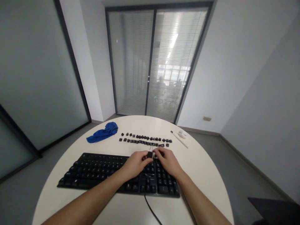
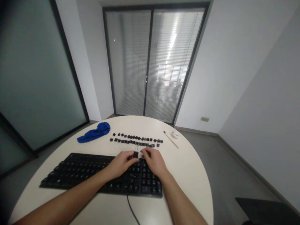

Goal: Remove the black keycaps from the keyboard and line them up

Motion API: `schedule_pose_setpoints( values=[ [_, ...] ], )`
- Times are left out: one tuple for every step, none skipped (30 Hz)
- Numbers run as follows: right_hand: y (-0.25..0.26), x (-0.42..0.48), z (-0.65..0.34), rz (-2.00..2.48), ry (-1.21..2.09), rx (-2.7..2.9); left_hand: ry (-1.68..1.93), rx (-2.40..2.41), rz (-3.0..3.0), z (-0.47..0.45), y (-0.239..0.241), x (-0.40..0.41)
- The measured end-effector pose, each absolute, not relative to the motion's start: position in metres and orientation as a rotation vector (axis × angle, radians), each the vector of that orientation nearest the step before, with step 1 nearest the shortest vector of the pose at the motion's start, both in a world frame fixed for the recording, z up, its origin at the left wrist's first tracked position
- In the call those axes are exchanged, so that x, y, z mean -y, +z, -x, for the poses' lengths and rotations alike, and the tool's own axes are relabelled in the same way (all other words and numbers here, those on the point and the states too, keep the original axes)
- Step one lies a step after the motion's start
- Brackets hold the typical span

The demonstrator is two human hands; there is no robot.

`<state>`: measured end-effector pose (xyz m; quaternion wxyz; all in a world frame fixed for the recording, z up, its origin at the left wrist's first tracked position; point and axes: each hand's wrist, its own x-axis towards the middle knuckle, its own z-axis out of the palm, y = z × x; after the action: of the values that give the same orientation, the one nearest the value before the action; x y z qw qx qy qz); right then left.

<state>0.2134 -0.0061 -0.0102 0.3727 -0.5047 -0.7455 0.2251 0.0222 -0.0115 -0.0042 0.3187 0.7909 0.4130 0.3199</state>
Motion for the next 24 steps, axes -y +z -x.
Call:
schedule_pose_setpoints(
  values=[
    [-0.010,0.006,-0.214,1.289,0.582,1.910,0.834,-1.102,-2.121,-0.023,-0.005,0.013],
    [-0.010,0.006,-0.214,1.285,0.589,1.909,0.830,-1.111,-2.156,-0.023,-0.005,0.015],
    [-0.010,0.006,-0.214,1.282,0.595,1.908,0.825,-1.112,-2.181,-0.023,-0.005,0.016],
    [-0.010,0.006,-0.214,1.282,0.598,1.907,0.822,-1.109,-2.193,-0.023,-0.004,0.017],
    [-0.010,0.006,-0.214,1.283,0.596,1.909,0.821,-1.102,-2.194,-0.022,-0.004,0.017],
    [-0.009,0.006,-0.215,1.284,0.591,1.914,0.824,-1.095,-2.185,-0.021,-0.005,0.017],
    [-0.009,0.006,-0.215,1.286,0.581,1.924,0.833,-1.088,-2.168,-0.020,-0.005,0.017],
    [-0.009,0.007,-0.215,1.285,0.568,1.939,0.849,-1.081,-2.146,-0.020,-0.006,0.017],
    [-0.008,0.008,-0.215,1.281,0.553,1.959,0.868,-1.075,-2.123,-0.019,-0.007,0.016],
    [-0.007,0.009,-0.215,1.274,0.533,1.981,0.887,-1.068,-2.100,-0.018,-0.008,0.016],
    [-0.007,0.010,-0.215,1.265,0.512,2.006,0.905,-1.061,-2.080,-0.018,-0.009,0.015],
    [-0.006,0.011,-0.215,1.255,0.493,2.036,0.922,-1.053,-2.067,-0.018,-0.010,0.015],
    [-0.005,0.012,-0.215,1.244,0.476,2.068,0.934,-1.047,-2.062,-0.018,-0.010,0.016],
    [-0.004,0.014,-0.215,1.230,0.463,2.099,0.944,-1.044,-2.063,-0.018,-0.011,0.016],
    [-0.002,0.015,-0.215,1.212,0.458,2.130,0.952,-1.043,-2.065,-0.018,-0.011,0.017],
    [-0.001,0.016,-0.215,1.189,0.458,2.158,0.959,-1.045,-2.068,-0.018,-0.011,0.018],
    [0.000,0.017,-0.216,1.164,0.465,2.182,0.964,-1.046,-2.069,-0.018,-0.011,0.018],
    [0.001,0.018,-0.216,1.139,0.473,2.200,0.968,-1.039,-2.066,-0.018,-0.010,0.019],
    [0.002,0.019,-0.217,1.119,0.484,2.209,0.980,-1.025,-2.046,-0.018,-0.009,0.019],
    [0.002,0.020,-0.218,1.105,0.496,2.215,1.009,-1.008,-1.998,-0.018,-0.007,0.018],
    [0.002,0.020,-0.218,1.095,0.509,2.217,1.047,-0.992,-1.926,-0.018,-0.006,0.018],
    [0.002,0.020,-0.219,1.088,0.521,2.220,1.092,-0.977,-1.834,-0.018,-0.005,0.016],
    [0.001,0.020,-0.220,1.085,0.530,2.225,1.146,-0.979,-1.710,-0.018,-0.005,0.015],
    [0.001,0.020,-0.220,1.088,0.532,2.229,1.155,-0.980,-1.641,-0.018,-0.005,0.014]
  ],
)
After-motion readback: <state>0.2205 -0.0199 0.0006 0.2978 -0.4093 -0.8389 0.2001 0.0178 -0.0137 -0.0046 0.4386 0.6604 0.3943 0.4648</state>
